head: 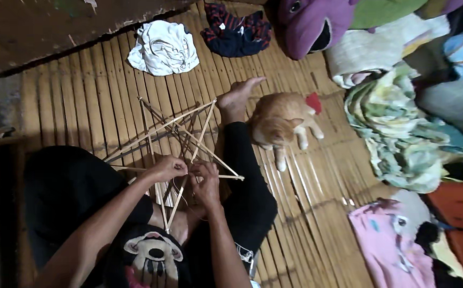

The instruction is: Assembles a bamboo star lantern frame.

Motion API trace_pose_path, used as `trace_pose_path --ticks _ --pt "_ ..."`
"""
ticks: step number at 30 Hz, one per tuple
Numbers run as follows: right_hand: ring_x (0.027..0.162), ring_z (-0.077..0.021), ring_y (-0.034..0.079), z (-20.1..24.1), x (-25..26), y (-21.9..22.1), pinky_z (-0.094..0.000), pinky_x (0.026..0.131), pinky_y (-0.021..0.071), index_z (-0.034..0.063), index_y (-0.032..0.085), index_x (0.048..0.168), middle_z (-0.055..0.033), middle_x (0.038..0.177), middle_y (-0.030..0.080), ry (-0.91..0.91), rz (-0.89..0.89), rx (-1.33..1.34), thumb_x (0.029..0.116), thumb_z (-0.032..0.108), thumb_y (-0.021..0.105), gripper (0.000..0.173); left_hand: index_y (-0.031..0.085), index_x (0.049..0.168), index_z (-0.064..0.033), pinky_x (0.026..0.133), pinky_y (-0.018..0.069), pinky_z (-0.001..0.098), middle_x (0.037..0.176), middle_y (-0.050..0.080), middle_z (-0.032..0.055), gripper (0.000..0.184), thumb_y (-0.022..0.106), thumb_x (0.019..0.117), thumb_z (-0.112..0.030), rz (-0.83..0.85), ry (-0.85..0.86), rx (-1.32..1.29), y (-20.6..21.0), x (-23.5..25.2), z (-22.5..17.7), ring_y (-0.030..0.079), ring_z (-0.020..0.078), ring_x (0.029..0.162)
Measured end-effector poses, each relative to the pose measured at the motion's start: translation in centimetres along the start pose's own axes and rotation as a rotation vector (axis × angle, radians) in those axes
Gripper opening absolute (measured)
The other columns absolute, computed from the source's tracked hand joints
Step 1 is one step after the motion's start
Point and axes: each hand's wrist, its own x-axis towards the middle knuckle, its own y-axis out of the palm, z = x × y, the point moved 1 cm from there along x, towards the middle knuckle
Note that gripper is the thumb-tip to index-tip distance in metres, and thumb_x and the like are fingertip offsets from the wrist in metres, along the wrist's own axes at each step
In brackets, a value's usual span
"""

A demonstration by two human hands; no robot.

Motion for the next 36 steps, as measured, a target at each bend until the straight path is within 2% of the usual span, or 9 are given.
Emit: trace_pose_path --ticks 5,10,16,21,23,28,36 --pt "0.105 -0.0362 0.067 -0.1 -0.2 -0.1 -0.0564 0.091 0.0498 0.0038 0.077 0.083 -0.0152 0.113 0.073 -0.023 0.01 0.022 0.0787 0.007 0.072 0.008 0.072 0.107 -0.0017 0.086 0.05 0.0311 0.1 0.069 0.0071 0.014 0.065 0.1014 -0.012 0.041 0.012 -0.014 -0.3 0.7 0.4 0.062 0.0104 0.09" --pt "0.106 -0.0371 0.066 0.2 -0.1 0.2 -0.0577 0.091 0.0483 0.004 0.077 0.083 -0.0142 0.113 0.073 -0.018 0.007 0.0 0.0781 0.009 0.075 0.007 0.073 0.105 -0.0027 0.082 0.0494 0.03 0.095 0.069 0.0054 0.013 0.066 0.1012 -0.014 0.054 0.012 0.006 -0.4 0.8 0.3 0.06 0.0092 0.086" --pt "0.103 -0.0366 0.067 0.1 -0.2 0.6 -0.0562 0.089 0.0497 0.0038 0.076 0.082 -0.0136 0.109 0.074 -0.055 -0.018 -0.004 0.0795 0.009 0.073 0.006 0.071 0.105 -0.0005 0.082 0.0497 0.0291 0.095 0.068 0.0062 0.013 0.065 0.1008 -0.011 0.045 0.01 -0.005 -0.3 0.6 0.2 0.06 0.009 0.085" --pt "0.1 -0.0365 0.067 0.5 -0.2 0.9 -0.0542 0.089 0.0508 0.0022 0.074 0.08 -0.0153 0.105 0.073 -0.046 -0.022 0.011 0.0815 0.011 0.068 0.011 0.07 0.108 0.002 0.085 0.0507 0.0306 0.099 0.068 0.0094 0.016 0.065 0.1014 -0.011 0.056 0.025 0.004 -0.4 0.6 0.2 0.062 0.0111 0.089" --pt "0.102 -0.0373 0.066 0.7 -0.2 0.9 -0.0549 0.089 0.0501 0.0018 0.073 0.08 -0.0158 0.106 0.073 -0.039 -0.011 0.005 0.0814 0.011 0.068 0.011 0.07 0.11 0.0031 0.087 0.0509 0.0327 0.101 0.068 0.0113 0.017 0.063 0.102 -0.01 0.045 0.031 0.015 -0.4 0.4 0.1 0.062 0.0137 0.091" --pt "0.108 -0.0401 0.065 0.7 -0.4 1.0 -0.0591 0.092 0.0474 0.0011 0.073 0.077 -0.0174 0.112 0.072 -0.003 0.019 -0.069 0.0784 0.008 0.071 0.007 0.07 0.113 0.0019 0.095 0.0507 0.0456 0.104 0.07 0.017 0.019 0.057 0.1049 -0.009 -0.053 0.062 0.152 0.2 0.3 0.5 0.066 0.0268 0.101" --pt "0.108 -0.0412 0.063 1.3 -0.5 1.4 -0.0598 0.094 0.0462 -0.0002 0.073 0.077 -0.0181 0.11 0.071 0.027 0.012 -0.12 0.0787 0.006 0.072 0.006 0.069 0.114 0.0011 0.096 0.0499 0.0459 0.108 0.069 0.0166 0.019 0.055 0.1056 -0.009 -0.121 0.062 0.163 1.0 -0.1 0.5 0.065 0.0274 0.104"
